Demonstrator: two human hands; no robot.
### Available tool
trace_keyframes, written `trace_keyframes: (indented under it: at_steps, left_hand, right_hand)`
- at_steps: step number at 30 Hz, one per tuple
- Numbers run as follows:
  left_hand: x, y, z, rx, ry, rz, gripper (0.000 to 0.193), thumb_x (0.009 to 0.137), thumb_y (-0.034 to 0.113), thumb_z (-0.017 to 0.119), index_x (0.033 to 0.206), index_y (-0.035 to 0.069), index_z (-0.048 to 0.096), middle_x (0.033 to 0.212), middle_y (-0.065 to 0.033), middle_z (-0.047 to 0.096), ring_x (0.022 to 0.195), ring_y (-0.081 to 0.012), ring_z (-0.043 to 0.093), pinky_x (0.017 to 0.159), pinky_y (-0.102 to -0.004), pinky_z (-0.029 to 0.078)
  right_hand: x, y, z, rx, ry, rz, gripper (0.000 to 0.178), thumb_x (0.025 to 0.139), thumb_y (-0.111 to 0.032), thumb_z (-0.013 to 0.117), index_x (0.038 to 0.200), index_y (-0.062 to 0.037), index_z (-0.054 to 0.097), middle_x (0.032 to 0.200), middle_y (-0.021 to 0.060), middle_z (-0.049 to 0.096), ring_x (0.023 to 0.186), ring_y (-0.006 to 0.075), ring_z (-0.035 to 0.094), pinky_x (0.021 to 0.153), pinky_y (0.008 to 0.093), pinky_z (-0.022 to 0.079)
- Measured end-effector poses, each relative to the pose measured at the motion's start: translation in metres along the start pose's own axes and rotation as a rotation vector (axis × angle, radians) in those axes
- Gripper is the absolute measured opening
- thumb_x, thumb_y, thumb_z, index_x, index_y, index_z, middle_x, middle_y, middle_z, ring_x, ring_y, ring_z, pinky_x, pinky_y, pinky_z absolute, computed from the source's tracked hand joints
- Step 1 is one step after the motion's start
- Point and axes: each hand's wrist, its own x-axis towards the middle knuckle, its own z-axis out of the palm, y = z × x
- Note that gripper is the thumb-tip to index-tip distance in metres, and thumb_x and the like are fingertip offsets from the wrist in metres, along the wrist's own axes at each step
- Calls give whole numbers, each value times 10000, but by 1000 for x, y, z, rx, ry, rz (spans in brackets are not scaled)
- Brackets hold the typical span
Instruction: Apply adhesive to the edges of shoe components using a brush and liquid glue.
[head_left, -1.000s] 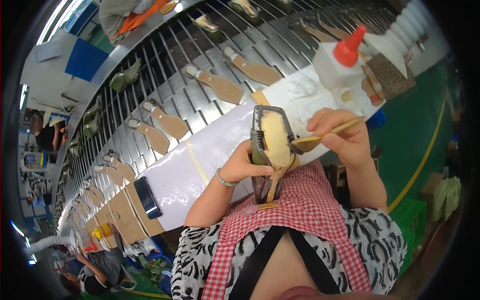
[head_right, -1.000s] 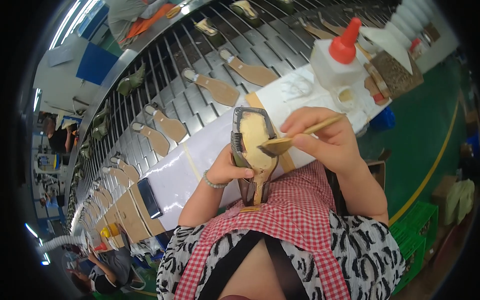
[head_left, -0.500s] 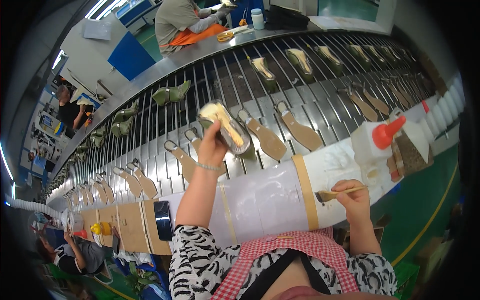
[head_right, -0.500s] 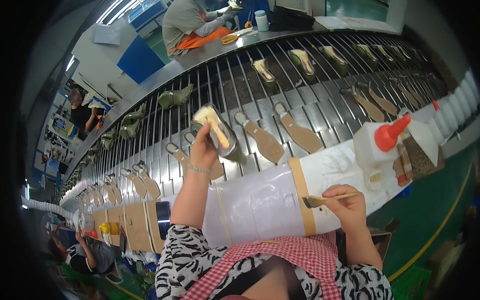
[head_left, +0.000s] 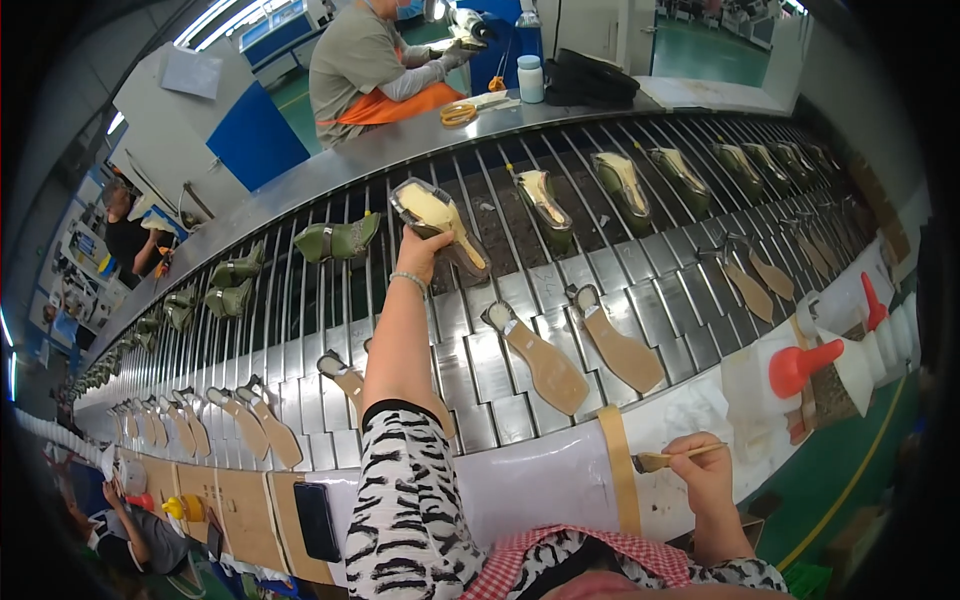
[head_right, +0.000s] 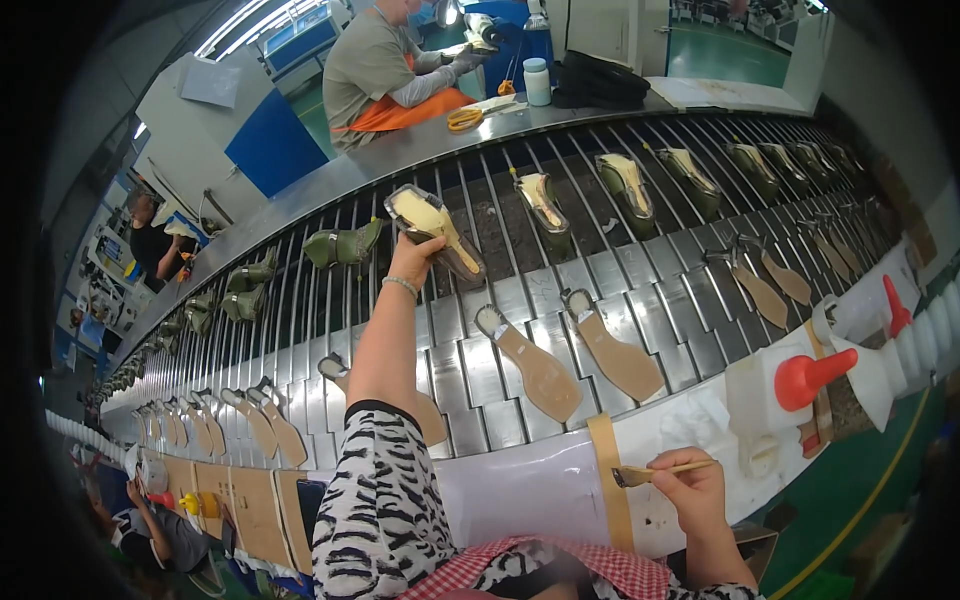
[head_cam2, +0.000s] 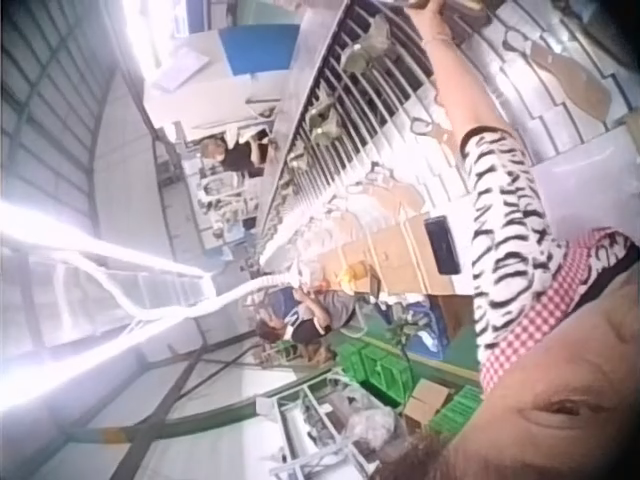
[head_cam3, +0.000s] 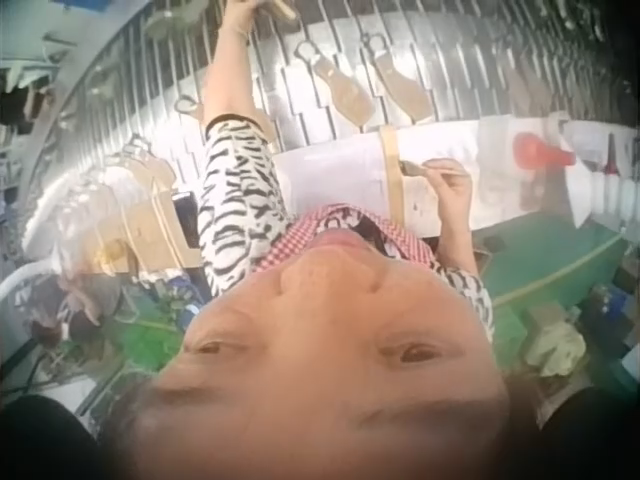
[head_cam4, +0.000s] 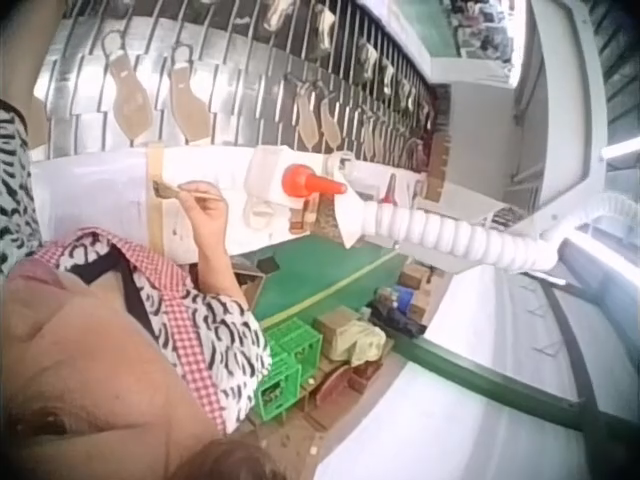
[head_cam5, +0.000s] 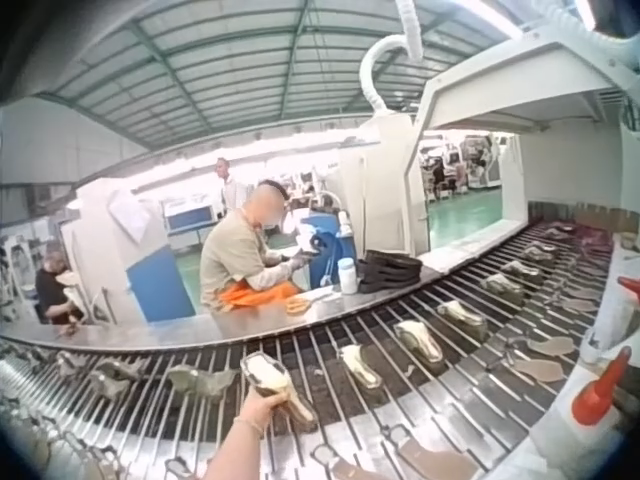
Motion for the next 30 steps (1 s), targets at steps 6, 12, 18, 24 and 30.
trace_keyframes:
  at_steps: [6,12,18,24,30]
  left_hand:
    - [-7,-8,26,246,149,-264,970,735,140,751,1491,27,155,1374,-130,461,1163,-286,524,995,-480,363]
    - [20,-8,-19,-12,217,-269,715,876,314,671,1417,-6,331,1244,-143,550,1129,-277,551,960,-453,422]
    - [56,-12,-69,-800,429,-80,1233,744,728,615,1499,12,-46,1577,-219,-7,1469,-328,40,1163,-513,61]
    - [89,-30,-108,-1000,743,-121,744,683,629,761,1059,36,518,956,-151,555,912,-283,581,840,-413,506]
    - [62,-15,-176,-668,1051,-235,176,869,182,671,801,83,542,699,-76,544,522,-193,521,397,-258,412]
  right_hand:
    - [12,7,6,13,-5,1,146,787,38,691,915,9,627,910,111,660,802,143,609,725,254,488]
    - [12,12,6,10,28,-1,156,768,45,683,900,7,609,910,140,655,834,180,618,775,291,497]
    - [23,4,17,-56,61,44,153,772,30,686,898,7,603,906,146,650,840,189,613,784,302,494]
    - [31,-5,24,-110,86,27,153,790,-27,703,901,0,601,904,139,647,851,189,609,785,307,485]
    - [27,-8,30,-107,100,23,136,815,-28,685,917,0,599,916,127,651,853,177,609,792,298,481]
